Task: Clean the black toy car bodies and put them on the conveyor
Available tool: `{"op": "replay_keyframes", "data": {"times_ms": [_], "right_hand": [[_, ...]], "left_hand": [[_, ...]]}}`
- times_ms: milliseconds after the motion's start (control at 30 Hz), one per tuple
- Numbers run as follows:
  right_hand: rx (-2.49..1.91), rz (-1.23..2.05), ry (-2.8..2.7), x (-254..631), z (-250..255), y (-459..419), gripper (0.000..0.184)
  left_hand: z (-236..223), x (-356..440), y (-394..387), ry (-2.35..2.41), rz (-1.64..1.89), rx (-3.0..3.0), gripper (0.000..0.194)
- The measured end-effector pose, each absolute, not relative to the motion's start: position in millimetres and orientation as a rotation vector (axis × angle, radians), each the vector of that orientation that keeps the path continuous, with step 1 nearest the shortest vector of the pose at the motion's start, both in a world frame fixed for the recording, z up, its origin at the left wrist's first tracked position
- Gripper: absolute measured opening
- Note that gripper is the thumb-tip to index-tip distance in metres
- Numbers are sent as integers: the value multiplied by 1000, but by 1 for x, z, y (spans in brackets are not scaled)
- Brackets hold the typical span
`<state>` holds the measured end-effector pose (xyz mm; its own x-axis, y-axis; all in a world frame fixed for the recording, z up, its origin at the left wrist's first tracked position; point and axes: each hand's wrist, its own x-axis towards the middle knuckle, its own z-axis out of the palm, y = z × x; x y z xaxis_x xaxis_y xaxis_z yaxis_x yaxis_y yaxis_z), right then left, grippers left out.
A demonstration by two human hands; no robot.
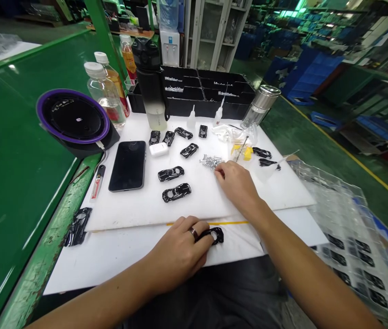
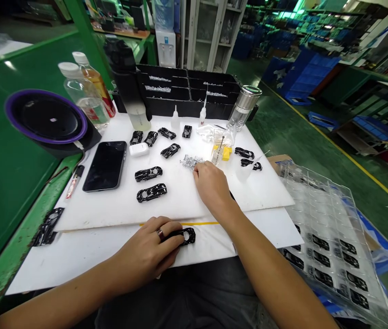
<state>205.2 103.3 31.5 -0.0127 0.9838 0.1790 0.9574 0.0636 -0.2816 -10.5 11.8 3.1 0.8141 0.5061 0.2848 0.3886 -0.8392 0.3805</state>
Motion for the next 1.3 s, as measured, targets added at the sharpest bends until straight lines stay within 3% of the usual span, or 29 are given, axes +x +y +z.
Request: {"op": "replay_keyframes", "data": {"times_ms": [633,800,933,1167,1300], "right_hand": [[-1809,259,-1798,212,33,96,10],[-1712,388,-1690,212,36,92,30],[-1533,783,-1474,206,46,77,47],[-1401,1064,-1334,198,62,41,23],[-1353,1201,-1145,200,58,26,22]], "left_hand": [[4,-10,12,676,545,2671,22],[3,-11,12,676,545,2674,24],[2,-11,12,671,554,2677,24],[4,-10,13,676,566,2685,22],[4,-10,13,668,592,2692,22]]}}
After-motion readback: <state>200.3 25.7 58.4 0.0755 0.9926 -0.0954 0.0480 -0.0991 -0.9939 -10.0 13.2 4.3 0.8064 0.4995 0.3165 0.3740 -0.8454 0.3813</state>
